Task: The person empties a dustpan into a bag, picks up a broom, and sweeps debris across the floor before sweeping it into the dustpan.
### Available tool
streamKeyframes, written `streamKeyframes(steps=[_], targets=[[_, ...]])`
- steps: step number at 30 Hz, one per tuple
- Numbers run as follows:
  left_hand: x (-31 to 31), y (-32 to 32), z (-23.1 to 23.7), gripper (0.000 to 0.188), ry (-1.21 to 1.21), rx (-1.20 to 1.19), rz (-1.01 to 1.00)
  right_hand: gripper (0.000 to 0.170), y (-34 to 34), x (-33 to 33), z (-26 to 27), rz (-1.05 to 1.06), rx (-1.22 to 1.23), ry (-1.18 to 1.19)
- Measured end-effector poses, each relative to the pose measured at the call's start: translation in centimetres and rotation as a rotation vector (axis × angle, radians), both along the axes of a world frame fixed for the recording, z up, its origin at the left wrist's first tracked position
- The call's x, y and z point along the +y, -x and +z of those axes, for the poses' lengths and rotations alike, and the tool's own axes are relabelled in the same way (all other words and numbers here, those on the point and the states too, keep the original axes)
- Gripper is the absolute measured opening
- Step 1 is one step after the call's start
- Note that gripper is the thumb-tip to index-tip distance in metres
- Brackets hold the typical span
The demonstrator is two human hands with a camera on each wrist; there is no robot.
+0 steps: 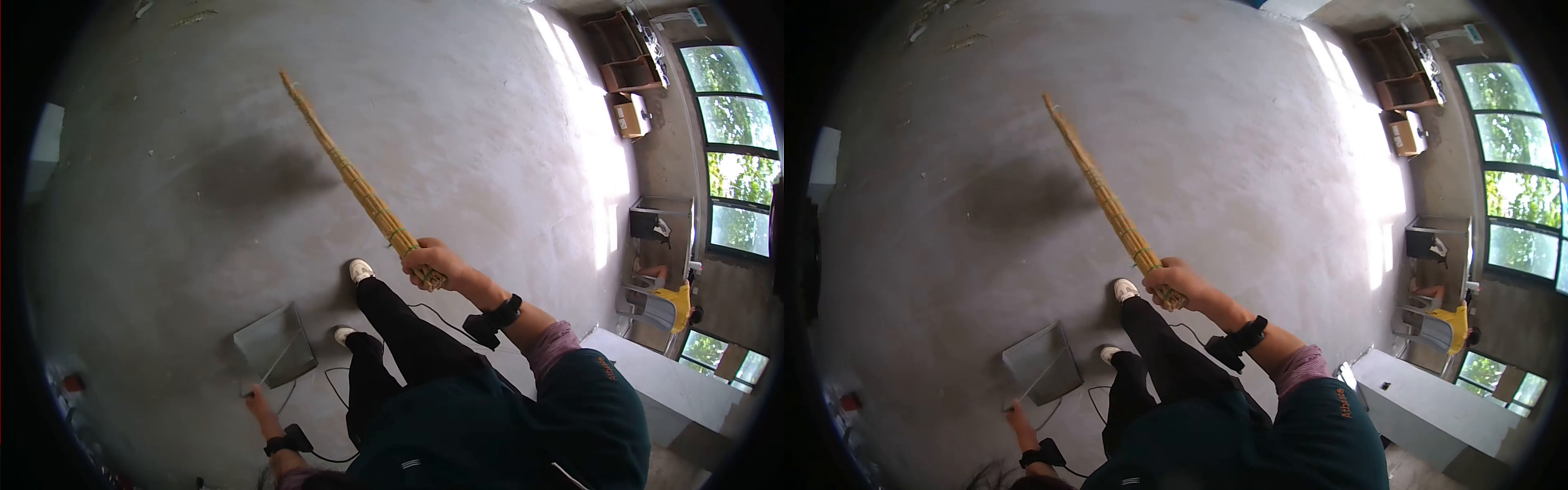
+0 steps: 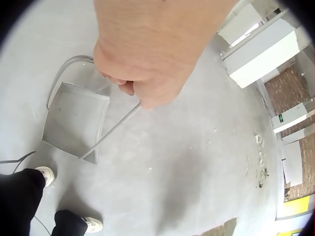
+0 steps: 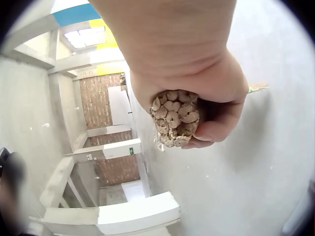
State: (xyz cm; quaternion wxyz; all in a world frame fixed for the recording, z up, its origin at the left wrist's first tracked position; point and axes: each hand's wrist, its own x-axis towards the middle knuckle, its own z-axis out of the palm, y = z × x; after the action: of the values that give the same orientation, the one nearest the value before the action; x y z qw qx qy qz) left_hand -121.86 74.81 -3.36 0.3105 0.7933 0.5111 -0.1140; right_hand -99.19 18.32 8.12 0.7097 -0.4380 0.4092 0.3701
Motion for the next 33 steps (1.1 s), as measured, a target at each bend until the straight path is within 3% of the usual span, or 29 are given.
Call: streamKeyframes(steps=[2, 5, 9, 13, 15, 17, 19, 21, 24, 28, 33], targets=[[-1.8, -1.2, 1.6, 0.036, 0.028, -0.053, 0.035, 0.021, -0.1, -2.3, -0.5, 0.071, -0.023, 0.150], [-2.9, -2.9, 3.2, 0.033, -0.005, 0.129, 0.037, 0.018, -2.3, -5.5, -2.1, 0.058, 0.008, 0.249], [-2.3, -1.5, 3.6, 0.031, 0.040, 0.194, 0.155, 0.014, -5.6, -9.0, -7.8, -0.016, 0.062, 0.306], [-2.0, 0.8, 2.4, 0.033, 0.111, 0.170, 0.250, 0.015, -9.6, -7.6, -12.1, 0.073, 0.110, 0.180], [-2.3, 1.0, 1.8, 0.034, 0.072, 0.206, 0.258, 0.015, -11.7, -3.4, -12.6, 0.197, 0.144, 0.283], [-3.3, 1.1, 2.2, 0.034, 0.037, 0.243, 0.268, 0.015, -12.1, 1.2, -13.9, 0.199, 0.070, 0.174], [-5.1, 0.1, 3.0, 0.036, 0.030, 0.148, 0.244, 0.017, -13.3, 6.4, -12.6, 0.324, 0.039, 0.230], [-5.7, -0.2, 3.2, 0.035, 0.023, 0.163, 0.227, 0.018, -14.5, 10.3, -12.3, 0.382, -0.003, 0.139], [-6.0, 0.3, 3.4, 0.035, 0.014, 0.150, 0.226, 0.016, -17.5, 13.9, -10.7, 0.320, -0.043, -0.038], [-4.9, 2.3, 1.6, 0.036, 0.033, 0.068, 0.291, 0.013, -21.0, 13.5, -8.2, 0.257, -0.059, -0.201], [-4.4, 2.5, 2.1, 0.037, 0.018, 0.104, 0.337, 0.015, -20.9, 12.1, -5.4, 0.228, -0.106, -0.033]])
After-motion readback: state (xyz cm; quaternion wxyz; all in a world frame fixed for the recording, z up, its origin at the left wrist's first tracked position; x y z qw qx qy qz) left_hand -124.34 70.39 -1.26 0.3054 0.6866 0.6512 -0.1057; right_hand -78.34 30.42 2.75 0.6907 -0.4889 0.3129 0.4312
